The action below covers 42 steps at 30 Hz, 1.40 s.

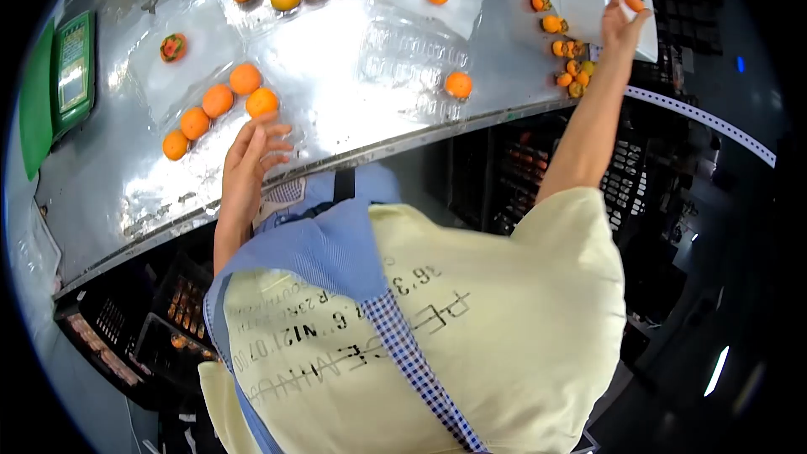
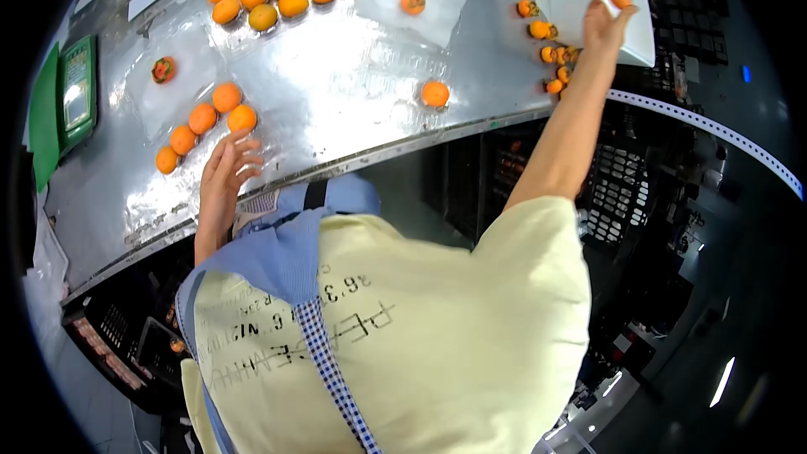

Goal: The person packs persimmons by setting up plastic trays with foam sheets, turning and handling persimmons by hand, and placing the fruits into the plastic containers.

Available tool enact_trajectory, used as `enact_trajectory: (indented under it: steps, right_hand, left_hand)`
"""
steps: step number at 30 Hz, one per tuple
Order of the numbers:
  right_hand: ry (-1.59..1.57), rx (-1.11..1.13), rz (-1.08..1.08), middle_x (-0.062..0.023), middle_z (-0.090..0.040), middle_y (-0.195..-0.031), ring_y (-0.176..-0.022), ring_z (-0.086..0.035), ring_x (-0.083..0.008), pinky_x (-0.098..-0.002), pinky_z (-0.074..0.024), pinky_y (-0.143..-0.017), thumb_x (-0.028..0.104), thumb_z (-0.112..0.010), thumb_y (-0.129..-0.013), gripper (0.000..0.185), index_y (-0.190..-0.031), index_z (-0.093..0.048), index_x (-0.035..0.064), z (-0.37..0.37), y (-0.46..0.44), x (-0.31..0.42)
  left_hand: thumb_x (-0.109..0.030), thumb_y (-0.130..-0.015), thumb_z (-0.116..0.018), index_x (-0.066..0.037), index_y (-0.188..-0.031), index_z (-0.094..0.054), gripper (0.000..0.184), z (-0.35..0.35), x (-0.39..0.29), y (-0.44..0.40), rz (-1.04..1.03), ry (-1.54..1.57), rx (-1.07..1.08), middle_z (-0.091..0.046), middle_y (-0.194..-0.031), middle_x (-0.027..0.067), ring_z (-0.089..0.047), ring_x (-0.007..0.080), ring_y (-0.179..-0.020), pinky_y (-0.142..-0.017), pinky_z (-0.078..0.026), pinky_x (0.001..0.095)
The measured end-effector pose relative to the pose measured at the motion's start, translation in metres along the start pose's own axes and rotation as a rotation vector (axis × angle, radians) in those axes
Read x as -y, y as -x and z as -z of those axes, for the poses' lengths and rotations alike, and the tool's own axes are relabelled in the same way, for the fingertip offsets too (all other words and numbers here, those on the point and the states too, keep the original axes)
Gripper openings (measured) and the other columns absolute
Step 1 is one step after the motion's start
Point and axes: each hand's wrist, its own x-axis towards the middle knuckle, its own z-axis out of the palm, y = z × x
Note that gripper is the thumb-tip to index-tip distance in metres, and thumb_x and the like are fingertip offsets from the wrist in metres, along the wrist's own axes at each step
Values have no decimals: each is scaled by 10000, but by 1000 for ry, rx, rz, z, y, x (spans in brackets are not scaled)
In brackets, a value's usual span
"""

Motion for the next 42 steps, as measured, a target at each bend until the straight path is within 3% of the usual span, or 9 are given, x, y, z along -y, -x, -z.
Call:
enact_trajectory:
  steps: [3,5,9,12,15,21,28,31,42]
  right_hand:
    - [388,283,29,-140,-622,-944,-879,-588,-197,-275,-489,-828,350,-550,-892,499,-1043,-510,-124,-9,16,-18]
    - [1262,402,151,-59,-649,-892,-827,-589,-142,-245,-453,-784,231,-637,-819,243,-923,-645,11,-10,71,-63]
    - [1589,905,-216,-47,-634,-893,-812,-571,-151,-299,-458,-729,158,-729,-718,335,-1012,-628,34,2,171,-120]
    - [1782,987,-12,-70,-609,-953,-836,-568,-202,-329,-463,-739,156,-752,-669,419,-1054,-610,70,20,211,-123]
    - [1828,994,296,-87,-584,-1000,-848,-561,-246,-343,-466,-750,153,-761,-635,502,-1101,-581,97,50,226,-138]
    - [1688,687,-28,-72,-611,-954,-819,-587,-191,-296,-474,-705,153,-742,-707,481,-1127,-545,26,63,226,-139]
    - [667,211,-359,-114,-626,-913,-768,-607,-172,-259,-495,-691,181,-608,-855,337,-1076,-550,-67,57,239,-138]
    - [457,274,-426,-116,-629,-897,-754,-611,-176,-283,-503,-689,176,-568,-878,306,-1074,-553,-59,51,245,-143]
    - [878,725,-701,-81,-636,-946,-860,-590,-119,-243,-466,-784,186,-654,-824,409,-1140,-554,-52,27,282,-169]
  left_hand:
    - [-267,-952,-442,-39,-1202,-494,343,1,3,-1,-1,7,-8,-593,-1042,68,-577,132,-868,-751,-462,269]
    - [-247,-945,-458,-42,-1189,-513,324,4,6,-1,0,1,-20,-594,-1039,62,-576,123,-866,-743,-463,258]
    - [-229,-940,-469,-43,-1193,-515,318,11,11,3,6,3,-58,-595,-1039,58,-573,119,-869,-749,-461,256]
    - [-231,-939,-471,-42,-1193,-515,320,11,15,3,43,-50,-73,-593,-1040,55,-571,117,-869,-749,-461,254]
    - [-233,-938,-474,-45,-1189,-518,316,8,18,0,65,-62,-31,-591,-1034,50,-565,112,-872,-757,-456,253]
    - [-243,-936,-483,-48,-1181,-521,316,4,17,-3,68,-103,19,-590,-1036,41,-561,111,-877,-762,-453,252]
    - [-236,-935,-485,-52,-1176,-526,306,5,20,-1,71,-114,3,-593,-1030,40,-563,115,-887,-764,-454,251]
    - [-240,-930,-492,-52,-1172,-531,309,4,21,-1,71,-134,0,-595,-1037,45,-564,120,-896,-769,-461,258]
    - [-405,-817,-631,43,-1316,-325,737,-72,16,-79,225,-219,-25,-502,-1184,213,-592,229,-947,-774,-507,306]
